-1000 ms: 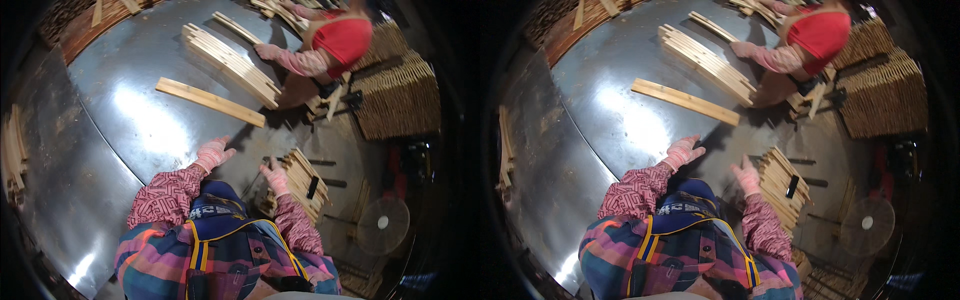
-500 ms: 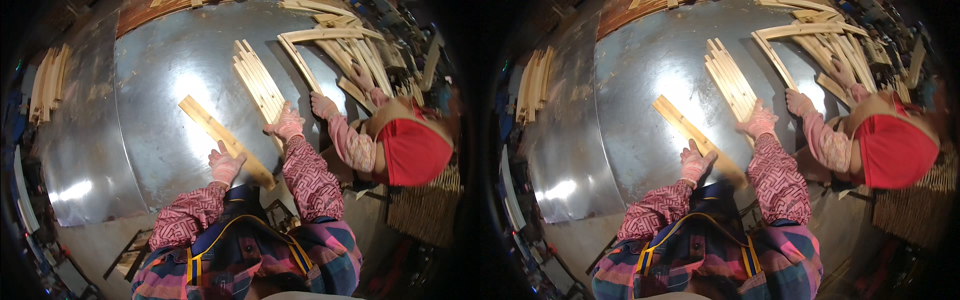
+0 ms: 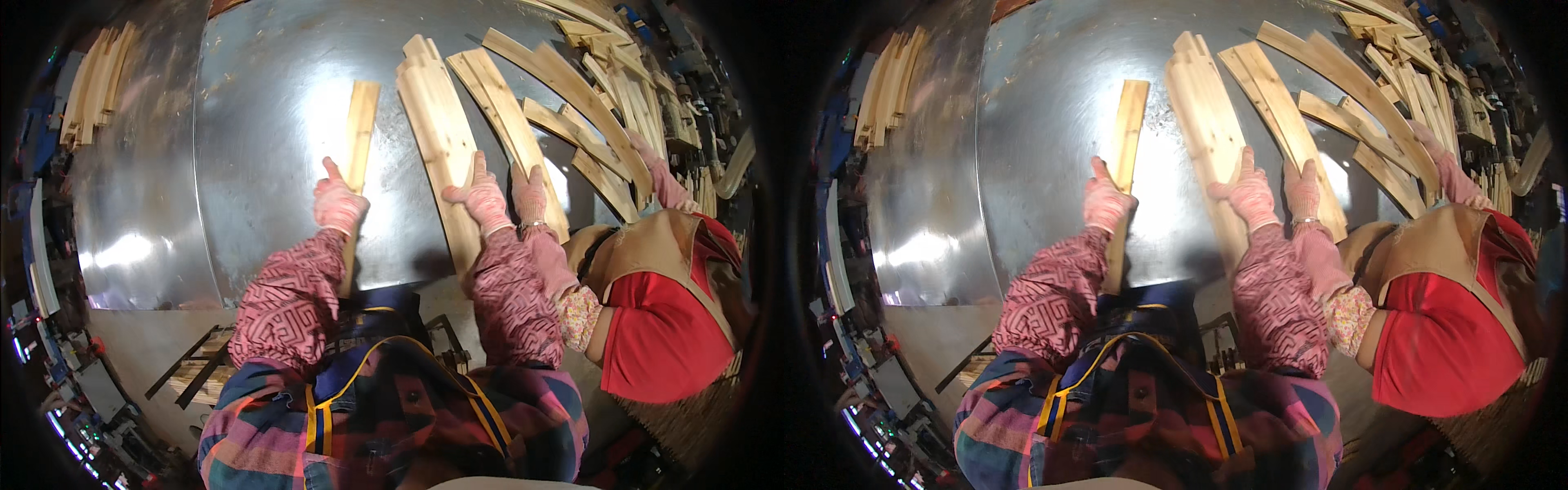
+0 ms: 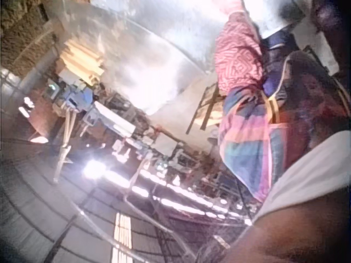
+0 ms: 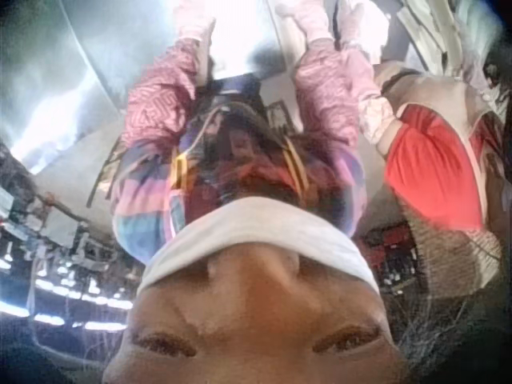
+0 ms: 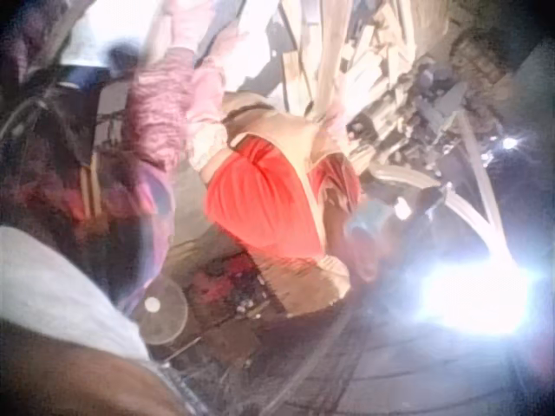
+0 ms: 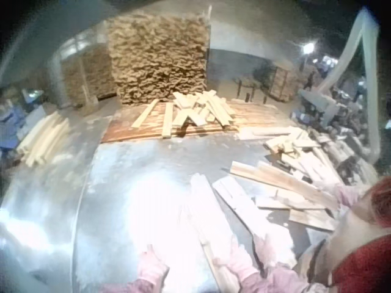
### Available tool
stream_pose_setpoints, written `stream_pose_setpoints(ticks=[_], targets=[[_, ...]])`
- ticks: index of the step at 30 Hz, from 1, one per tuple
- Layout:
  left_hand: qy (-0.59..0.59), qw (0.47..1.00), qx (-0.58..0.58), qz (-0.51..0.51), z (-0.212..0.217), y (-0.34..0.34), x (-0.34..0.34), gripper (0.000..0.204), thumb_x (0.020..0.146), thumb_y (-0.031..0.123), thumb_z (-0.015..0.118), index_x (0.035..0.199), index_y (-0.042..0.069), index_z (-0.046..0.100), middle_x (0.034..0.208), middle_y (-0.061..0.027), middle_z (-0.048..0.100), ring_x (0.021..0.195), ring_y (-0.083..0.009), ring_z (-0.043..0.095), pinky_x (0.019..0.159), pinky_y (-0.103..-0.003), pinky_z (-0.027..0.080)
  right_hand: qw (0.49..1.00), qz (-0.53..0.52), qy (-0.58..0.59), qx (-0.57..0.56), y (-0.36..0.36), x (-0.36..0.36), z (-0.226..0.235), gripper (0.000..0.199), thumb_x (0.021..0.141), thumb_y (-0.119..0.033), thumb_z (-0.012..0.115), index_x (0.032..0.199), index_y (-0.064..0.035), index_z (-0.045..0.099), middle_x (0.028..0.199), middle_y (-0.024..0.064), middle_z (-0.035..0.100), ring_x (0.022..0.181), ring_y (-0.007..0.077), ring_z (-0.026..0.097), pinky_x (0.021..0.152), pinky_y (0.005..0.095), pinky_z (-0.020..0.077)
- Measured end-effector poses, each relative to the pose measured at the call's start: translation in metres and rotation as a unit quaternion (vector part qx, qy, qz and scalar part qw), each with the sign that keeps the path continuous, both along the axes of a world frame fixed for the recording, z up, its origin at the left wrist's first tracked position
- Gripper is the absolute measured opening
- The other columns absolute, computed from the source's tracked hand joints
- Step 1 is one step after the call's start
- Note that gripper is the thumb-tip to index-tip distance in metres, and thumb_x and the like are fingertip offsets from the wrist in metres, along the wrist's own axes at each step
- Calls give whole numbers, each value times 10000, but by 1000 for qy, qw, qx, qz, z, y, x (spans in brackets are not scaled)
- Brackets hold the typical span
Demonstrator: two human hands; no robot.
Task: The person picks up bundles of thin wooden planks from a metal table and places them onto a conveyor belt. They repeat this process, gathering planks from the table and stacking them on the moving belt.
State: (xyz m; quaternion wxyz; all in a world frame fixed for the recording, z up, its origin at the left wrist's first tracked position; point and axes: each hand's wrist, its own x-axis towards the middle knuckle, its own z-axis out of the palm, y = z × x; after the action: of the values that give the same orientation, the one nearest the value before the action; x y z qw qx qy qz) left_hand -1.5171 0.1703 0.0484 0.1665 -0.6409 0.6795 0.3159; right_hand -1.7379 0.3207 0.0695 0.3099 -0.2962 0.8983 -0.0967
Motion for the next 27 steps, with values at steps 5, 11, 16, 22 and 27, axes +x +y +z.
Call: stream_pose_setpoints(ticks=[5, 11, 16, 22, 27], targets=[[17, 999, 33, 17, 7, -30, 86, 845, 639, 194, 825, 1360, -16, 438, 1161, -224, 664, 1093, -334, 669, 946, -385, 552, 474, -292, -733, -391, 37, 51, -6, 809, 762, -317, 831, 1420, -31, 459, 1275, 183, 619, 1117, 324, 643, 883, 436, 589], [91, 987, 9, 131, 9, 8, 242, 526, 692, 135, 792, 1142, -22, 568, 919, -233, 697, 857, -378, 699, 735, -459, 571, 579, -314, -640, -396, 37, 194, -13, 813, 763, -341, 818, 1422, -34, 456, 1273, 185, 615, 1114, 329, 640, 886, 445, 584], [175, 967, -49, 178, -18, 3, 378, 679, 657, 142, 871, 1213, -21, 517, 994, -158, 684, 865, -274, 675, 798, -396, 546, 666, -288, -609, -319, 23, 335, 12, 817, 763, -361, 808, 1424, -37, 453, 1272, 186, 613, 1112, 333, 638, 889, 452, 581], [431, 819, -120, 360, 23, 12, 586, 669, 727, 101, 831, 1303, 12, 503, 1044, -119, 672, 885, -223, 652, 805, -358, 546, 744, -178, -570, -301, -68, 458, 12, 821, 764, -386, 795, 1425, -41, 450, 1271, 187, 609, 1109, 338, 635, 892, 461, 576], [434, 724, -124, 521, 65, 67, 669, 597, 785, 137, 770, 1313, 41, 509, 1024, -98, 633, 837, -221, 628, 728, -358, 539, 763, -87, -575, -282, -138, 488, 31, 826, 765, -406, 784, 1427, -44, 448, 1270, 188, 606, 1106, 342, 633, 894, 468, 573]])
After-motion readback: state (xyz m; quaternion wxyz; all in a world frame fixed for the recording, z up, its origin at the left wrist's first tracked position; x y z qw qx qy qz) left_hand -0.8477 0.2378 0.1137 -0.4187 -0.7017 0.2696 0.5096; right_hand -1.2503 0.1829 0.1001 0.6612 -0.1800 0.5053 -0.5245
